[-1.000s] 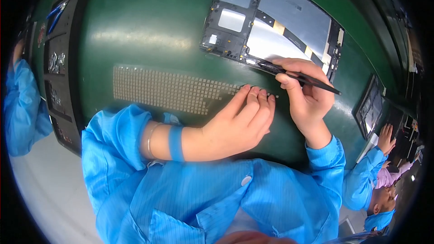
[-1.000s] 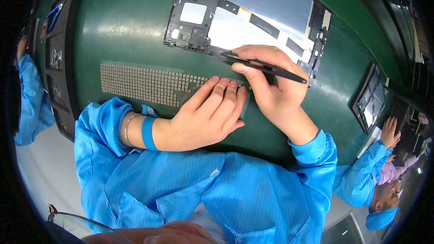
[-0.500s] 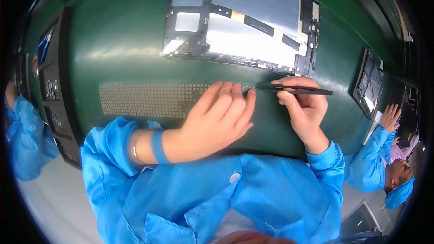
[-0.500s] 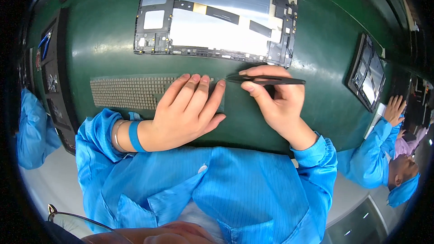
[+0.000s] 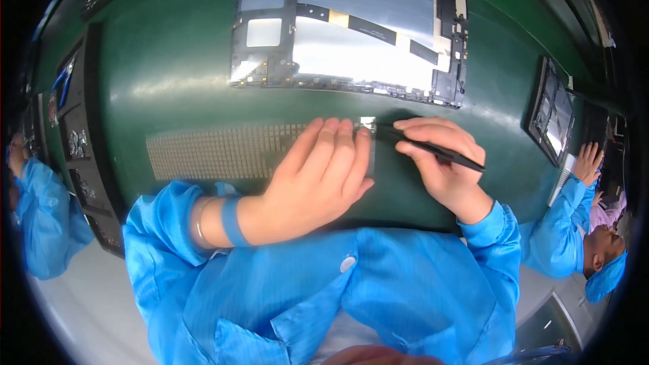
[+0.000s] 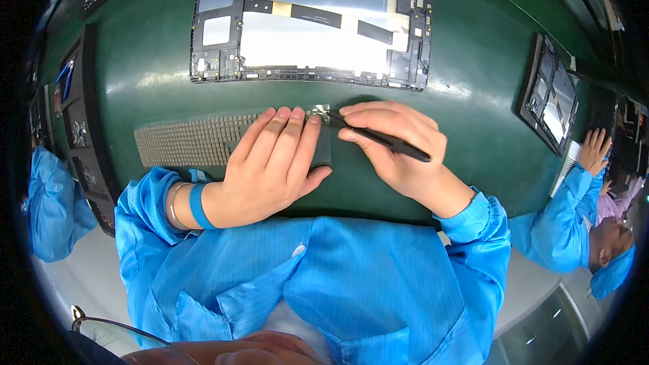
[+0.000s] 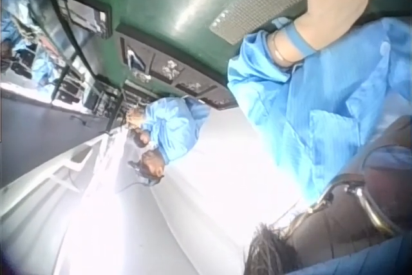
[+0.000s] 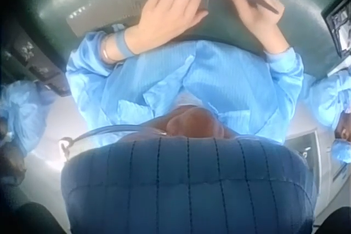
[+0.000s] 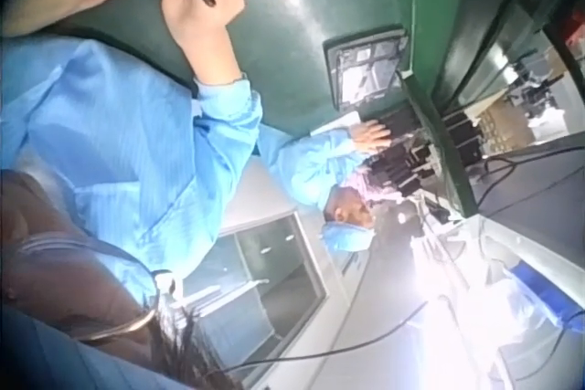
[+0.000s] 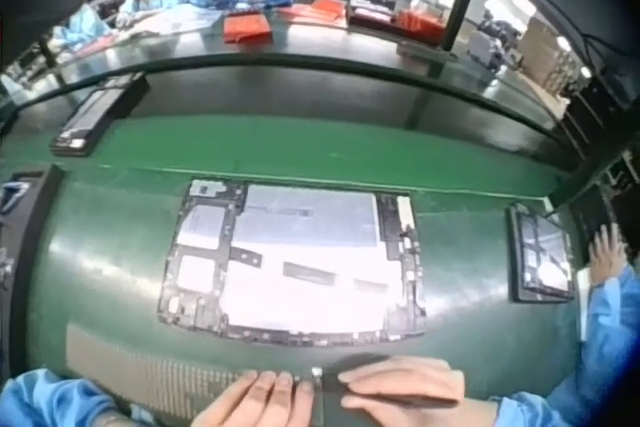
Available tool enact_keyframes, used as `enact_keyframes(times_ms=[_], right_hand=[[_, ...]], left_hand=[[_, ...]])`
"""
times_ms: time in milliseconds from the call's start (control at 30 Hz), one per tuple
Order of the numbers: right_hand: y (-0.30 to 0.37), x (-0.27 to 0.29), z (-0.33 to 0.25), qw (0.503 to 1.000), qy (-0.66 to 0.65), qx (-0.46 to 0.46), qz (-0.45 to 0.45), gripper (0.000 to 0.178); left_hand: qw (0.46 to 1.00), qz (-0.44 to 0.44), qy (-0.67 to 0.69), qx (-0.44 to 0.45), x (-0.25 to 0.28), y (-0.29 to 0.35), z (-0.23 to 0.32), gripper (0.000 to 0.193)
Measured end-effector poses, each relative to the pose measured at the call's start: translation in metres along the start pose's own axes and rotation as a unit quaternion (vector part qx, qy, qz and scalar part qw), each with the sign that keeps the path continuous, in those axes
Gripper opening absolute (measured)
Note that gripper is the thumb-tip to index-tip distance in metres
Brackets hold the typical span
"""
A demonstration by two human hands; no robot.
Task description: The person assembles a tablet device by placing small electronic components, screws, and a screen onto a tablet chassis using tweezers.
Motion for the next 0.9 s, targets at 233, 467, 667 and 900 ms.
enact_keyframes(times_ms=[233, 467, 667, 900], right_hand=[[-0.007, 0.037, 0.032, 0.978, -0.103, -0.13, 0.124, 0.019], [-0.008, 0.036, 0.034, 0.979, -0.106, -0.125, 0.118, 0.019], [-0.008, 0.037, 0.031, 0.989, -0.059, -0.111, 0.083, 0.021], [0.011, 0.009, 0.023, 0.974, -0.135, -0.173, 0.061, 0.023]], left_hand=[[1.0, -0.019, 0.018, -0.007, -0.002, 0.001, 0.0, 0.057], [1.0, -0.008, 0.021, -0.009, 0.0, 0.0, -0.001, 0.053], [0.999, 0.004, 0.03, -0.021, 0.002, -0.002, 0.0, 0.05], [0.999, -0.006, 0.034, -0.005, 0.001, -0.004, 0.001, 0.05]])
Point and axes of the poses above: each hand's wrist, its own y-axis away from the middle knuckle, its own x-axis out of the back of the hand, z = x × y, the point moved 8 cm from there along -y, towards the middle knuckle, and after that the axes turned 2 degrees about x, right-handed, at the moved point
